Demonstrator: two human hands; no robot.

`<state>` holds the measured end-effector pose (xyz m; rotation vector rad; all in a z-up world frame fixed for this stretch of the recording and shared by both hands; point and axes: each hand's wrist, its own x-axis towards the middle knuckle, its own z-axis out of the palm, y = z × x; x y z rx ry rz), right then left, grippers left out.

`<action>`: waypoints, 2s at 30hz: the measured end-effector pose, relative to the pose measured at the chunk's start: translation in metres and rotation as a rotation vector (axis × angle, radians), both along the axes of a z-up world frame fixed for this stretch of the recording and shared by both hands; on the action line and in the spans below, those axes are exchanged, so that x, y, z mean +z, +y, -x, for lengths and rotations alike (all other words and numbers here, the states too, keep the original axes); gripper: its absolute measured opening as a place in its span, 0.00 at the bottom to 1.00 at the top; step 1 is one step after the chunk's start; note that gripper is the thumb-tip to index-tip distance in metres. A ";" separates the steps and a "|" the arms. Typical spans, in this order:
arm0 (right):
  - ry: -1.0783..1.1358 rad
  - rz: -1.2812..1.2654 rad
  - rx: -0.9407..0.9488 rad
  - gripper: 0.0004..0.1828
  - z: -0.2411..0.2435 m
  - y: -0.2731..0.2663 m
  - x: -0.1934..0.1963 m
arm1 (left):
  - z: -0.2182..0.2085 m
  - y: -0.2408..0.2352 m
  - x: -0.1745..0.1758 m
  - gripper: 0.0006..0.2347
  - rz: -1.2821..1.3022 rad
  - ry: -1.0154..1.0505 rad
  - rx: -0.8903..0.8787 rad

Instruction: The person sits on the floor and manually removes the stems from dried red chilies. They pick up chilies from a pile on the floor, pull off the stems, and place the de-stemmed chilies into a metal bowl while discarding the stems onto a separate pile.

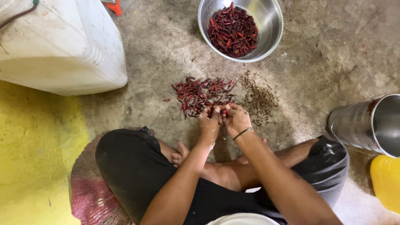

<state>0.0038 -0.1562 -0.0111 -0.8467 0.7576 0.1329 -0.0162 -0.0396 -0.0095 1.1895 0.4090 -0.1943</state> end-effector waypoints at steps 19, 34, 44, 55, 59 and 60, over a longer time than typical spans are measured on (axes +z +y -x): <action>-0.019 1.176 0.946 0.14 -0.109 0.028 0.055 | -0.017 0.000 -0.020 0.15 0.243 0.084 0.088; -0.226 1.466 1.273 0.12 -0.136 0.083 0.027 | -0.026 0.023 0.004 0.18 0.064 0.282 0.230; -0.232 0.770 0.669 0.08 -0.094 -0.032 0.033 | -0.025 0.018 0.009 0.17 0.227 0.176 0.174; -0.240 0.643 0.441 0.07 -0.012 -0.051 0.044 | 0.003 0.017 0.013 0.15 -0.145 -0.031 -0.229; -0.169 0.940 0.375 0.08 -0.002 -0.047 0.074 | 0.007 0.035 0.022 0.14 0.015 0.039 -0.133; -0.110 0.960 0.336 0.08 -0.001 -0.048 0.081 | 0.009 0.039 0.025 0.14 0.036 0.041 -0.123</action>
